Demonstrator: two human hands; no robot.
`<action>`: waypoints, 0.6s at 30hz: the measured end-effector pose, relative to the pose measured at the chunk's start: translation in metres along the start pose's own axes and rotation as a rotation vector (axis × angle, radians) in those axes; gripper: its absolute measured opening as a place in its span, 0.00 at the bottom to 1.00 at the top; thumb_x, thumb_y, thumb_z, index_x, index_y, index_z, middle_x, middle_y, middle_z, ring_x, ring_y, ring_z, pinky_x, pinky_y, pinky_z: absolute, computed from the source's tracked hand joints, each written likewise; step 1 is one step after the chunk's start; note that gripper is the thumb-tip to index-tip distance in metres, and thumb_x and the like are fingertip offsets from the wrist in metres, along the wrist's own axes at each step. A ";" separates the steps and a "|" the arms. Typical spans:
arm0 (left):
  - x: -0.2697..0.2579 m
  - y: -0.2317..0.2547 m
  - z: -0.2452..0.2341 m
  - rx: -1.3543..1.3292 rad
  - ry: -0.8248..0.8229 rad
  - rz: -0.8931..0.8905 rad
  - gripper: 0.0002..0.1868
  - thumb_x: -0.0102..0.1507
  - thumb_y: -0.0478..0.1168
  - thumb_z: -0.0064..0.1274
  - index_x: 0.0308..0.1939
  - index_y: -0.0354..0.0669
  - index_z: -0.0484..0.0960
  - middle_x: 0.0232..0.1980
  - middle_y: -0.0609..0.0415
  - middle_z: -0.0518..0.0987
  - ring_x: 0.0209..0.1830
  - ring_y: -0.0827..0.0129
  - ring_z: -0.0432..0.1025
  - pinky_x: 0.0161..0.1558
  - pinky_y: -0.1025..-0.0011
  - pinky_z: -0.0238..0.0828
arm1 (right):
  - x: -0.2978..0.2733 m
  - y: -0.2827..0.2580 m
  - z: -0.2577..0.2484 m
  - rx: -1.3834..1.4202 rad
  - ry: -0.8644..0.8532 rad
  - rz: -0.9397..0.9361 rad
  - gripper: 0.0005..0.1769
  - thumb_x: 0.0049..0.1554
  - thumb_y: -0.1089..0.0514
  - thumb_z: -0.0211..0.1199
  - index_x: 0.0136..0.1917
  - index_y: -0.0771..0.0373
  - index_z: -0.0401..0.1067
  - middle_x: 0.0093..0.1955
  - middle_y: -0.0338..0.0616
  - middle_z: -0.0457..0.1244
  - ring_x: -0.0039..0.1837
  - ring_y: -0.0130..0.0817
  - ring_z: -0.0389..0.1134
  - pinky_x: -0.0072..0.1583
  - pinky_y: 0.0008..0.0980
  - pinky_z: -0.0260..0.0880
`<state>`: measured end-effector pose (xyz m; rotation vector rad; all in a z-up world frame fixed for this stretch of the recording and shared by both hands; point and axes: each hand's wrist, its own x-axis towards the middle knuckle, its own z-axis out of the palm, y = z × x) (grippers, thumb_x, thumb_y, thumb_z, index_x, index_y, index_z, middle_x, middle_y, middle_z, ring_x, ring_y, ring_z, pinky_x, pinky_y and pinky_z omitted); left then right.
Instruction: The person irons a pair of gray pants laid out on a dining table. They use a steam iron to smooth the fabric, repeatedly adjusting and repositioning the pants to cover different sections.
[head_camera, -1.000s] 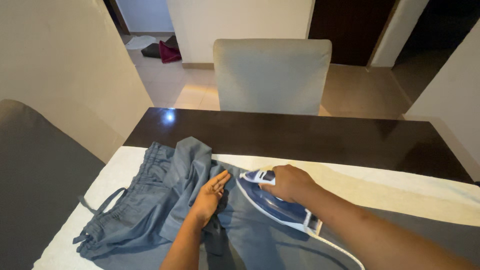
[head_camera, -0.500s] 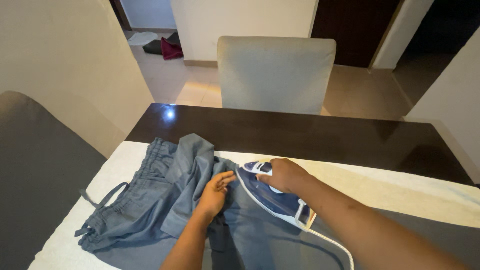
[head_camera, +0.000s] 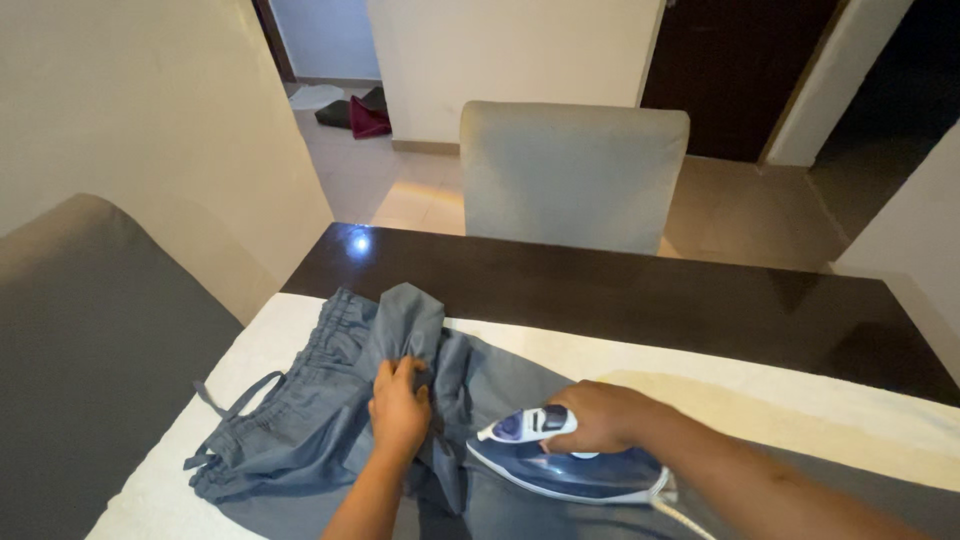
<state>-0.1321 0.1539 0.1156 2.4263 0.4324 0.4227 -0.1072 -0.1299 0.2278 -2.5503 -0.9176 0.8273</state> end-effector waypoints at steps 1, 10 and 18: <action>0.000 -0.006 0.005 -0.011 -0.027 -0.067 0.18 0.57 0.35 0.57 0.51 0.52 0.76 0.53 0.49 0.75 0.61 0.51 0.69 0.54 0.50 0.68 | 0.003 -0.006 0.003 0.013 0.038 0.076 0.25 0.50 0.40 0.66 0.56 0.52 0.78 0.51 0.45 0.73 0.55 0.42 0.74 0.58 0.41 0.72; -0.008 -0.010 0.004 -0.073 0.122 -0.381 0.16 0.58 0.36 0.56 0.49 0.47 0.73 0.54 0.46 0.74 0.58 0.47 0.70 0.57 0.49 0.66 | 0.068 -0.035 0.010 0.079 0.261 0.424 0.33 0.57 0.35 0.65 0.59 0.67 0.74 0.49 0.58 0.70 0.49 0.49 0.72 0.52 0.44 0.72; 0.022 0.026 -0.001 0.385 0.086 0.574 0.32 0.50 0.33 0.55 0.59 0.52 0.74 0.58 0.47 0.78 0.62 0.52 0.72 0.63 0.53 0.60 | 0.050 -0.036 0.007 0.327 0.075 0.278 0.27 0.55 0.45 0.62 0.65 0.56 0.68 0.38 0.56 0.70 0.28 0.43 0.68 0.34 0.42 0.71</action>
